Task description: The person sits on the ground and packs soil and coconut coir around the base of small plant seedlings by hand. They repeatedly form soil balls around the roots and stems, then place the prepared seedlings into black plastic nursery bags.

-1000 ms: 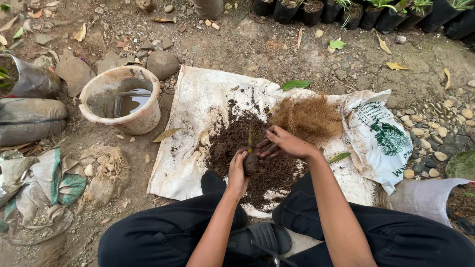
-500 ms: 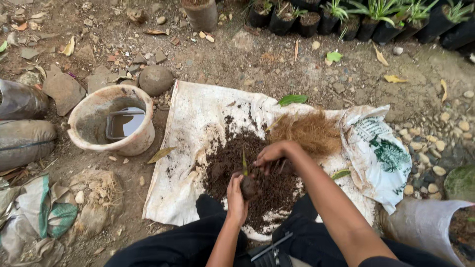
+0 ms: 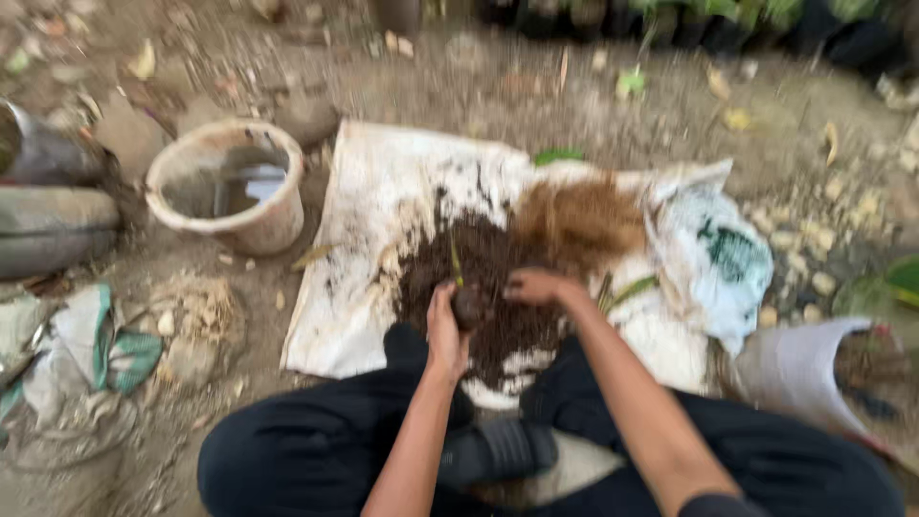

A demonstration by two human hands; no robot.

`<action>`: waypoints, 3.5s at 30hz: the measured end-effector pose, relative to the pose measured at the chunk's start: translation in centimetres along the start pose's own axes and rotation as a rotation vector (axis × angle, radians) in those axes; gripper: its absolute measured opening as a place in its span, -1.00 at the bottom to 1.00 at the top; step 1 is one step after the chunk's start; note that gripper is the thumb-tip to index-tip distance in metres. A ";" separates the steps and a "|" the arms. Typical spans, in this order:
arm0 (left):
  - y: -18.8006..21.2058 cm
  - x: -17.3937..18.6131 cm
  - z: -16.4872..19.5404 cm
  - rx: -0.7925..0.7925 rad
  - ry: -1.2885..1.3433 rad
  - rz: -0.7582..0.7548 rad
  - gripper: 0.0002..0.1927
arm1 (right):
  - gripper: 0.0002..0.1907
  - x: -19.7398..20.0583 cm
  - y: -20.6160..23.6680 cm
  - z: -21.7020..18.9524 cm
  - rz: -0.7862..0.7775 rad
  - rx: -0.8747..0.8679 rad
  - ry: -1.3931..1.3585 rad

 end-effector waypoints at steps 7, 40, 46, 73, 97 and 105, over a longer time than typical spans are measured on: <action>-1.0 0.0 -1.4 0.021 -0.056 0.063 -0.73 | -0.49 -4.4 2.7 -1.2 0.185 -0.025 -0.038; -2.8 0.3 -4.7 0.104 -0.066 0.071 -0.71 | -0.32 -6.1 3.6 -0.9 0.422 -0.141 0.031; -4.3 -0.1 -3.8 0.036 0.006 0.065 -0.71 | -0.51 -6.4 3.5 -1.3 0.491 -0.143 -0.054; -5.1 -0.2 -5.1 -0.016 -0.170 0.026 -0.54 | -0.61 0.4 7.7 -0.8 0.692 0.033 -0.679; -3.8 0.3 -5.4 0.015 -0.098 0.165 -0.63 | -0.58 -1.5 7.0 0.5 0.651 0.015 -0.718; -4.7 -1.0 -4.9 0.013 -0.157 0.118 -0.60 | -0.64 -0.6 8.4 -0.2 0.686 -0.137 -0.743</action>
Point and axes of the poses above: each hand's wrist, its own y-axis away from the middle knuckle, its own x-axis out of the back of the hand, z = x × y, the point moved 8 cm from there along -y, towards the middle knuckle, and after that the axes turned 2 degrees about x, right-handed, at the moved point
